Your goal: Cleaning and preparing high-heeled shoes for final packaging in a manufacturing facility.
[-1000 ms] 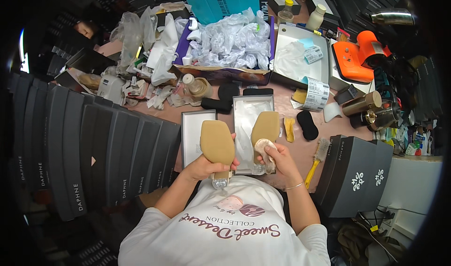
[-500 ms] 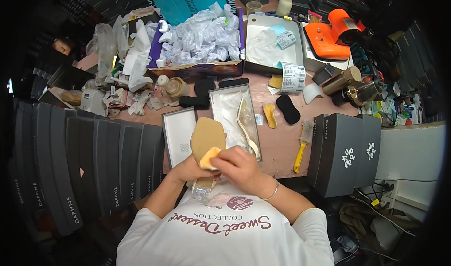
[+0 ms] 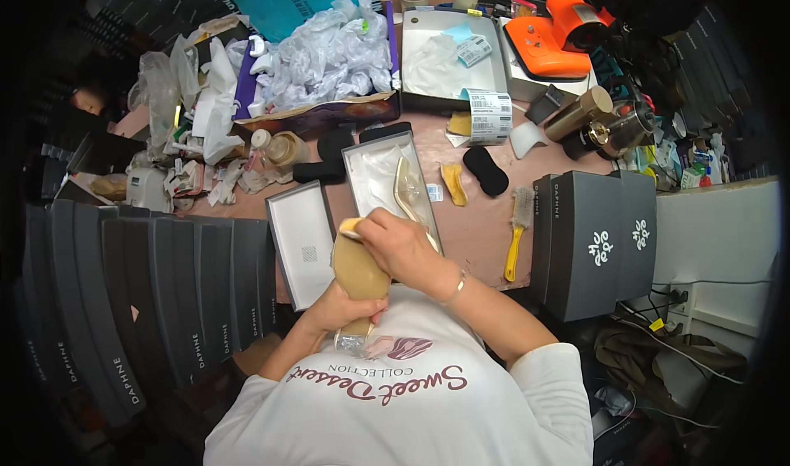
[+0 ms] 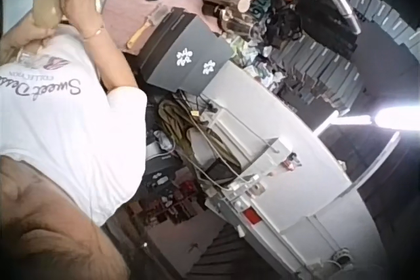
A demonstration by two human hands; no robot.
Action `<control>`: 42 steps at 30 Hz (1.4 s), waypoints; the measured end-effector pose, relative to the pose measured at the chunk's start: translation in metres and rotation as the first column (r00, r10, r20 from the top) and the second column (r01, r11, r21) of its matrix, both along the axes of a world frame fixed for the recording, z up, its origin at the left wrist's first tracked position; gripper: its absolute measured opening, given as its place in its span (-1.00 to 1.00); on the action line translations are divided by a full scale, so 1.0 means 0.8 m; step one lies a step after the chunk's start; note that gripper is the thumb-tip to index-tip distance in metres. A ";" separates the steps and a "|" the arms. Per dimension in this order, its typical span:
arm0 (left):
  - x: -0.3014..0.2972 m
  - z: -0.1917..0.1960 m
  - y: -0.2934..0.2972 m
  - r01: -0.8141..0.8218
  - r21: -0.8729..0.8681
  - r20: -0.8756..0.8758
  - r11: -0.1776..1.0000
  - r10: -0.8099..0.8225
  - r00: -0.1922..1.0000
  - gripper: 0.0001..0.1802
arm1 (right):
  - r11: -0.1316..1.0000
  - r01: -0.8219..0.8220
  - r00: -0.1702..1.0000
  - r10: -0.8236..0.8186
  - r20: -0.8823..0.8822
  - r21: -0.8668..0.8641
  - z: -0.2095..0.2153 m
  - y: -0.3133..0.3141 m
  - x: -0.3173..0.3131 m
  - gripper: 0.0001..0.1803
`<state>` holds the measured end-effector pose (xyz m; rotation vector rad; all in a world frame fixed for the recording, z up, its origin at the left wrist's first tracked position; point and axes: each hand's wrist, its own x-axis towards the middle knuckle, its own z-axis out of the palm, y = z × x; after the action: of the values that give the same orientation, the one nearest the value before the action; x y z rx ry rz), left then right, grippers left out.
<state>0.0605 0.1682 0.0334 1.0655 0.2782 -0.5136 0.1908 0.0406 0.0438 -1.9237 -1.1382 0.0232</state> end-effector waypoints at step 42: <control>0.003 0.023 0.017 -0.069 -0.064 0.127 0.996 0.076 0.989 -0.17 | 0.984 0.114 0.967 -0.078 -0.242 0.139 0.044 -0.043 -0.037 -0.87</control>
<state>0.0631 0.1816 0.0521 1.0221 0.1860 -0.3837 0.1614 0.0062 0.0793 -1.7847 -0.8624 0.1059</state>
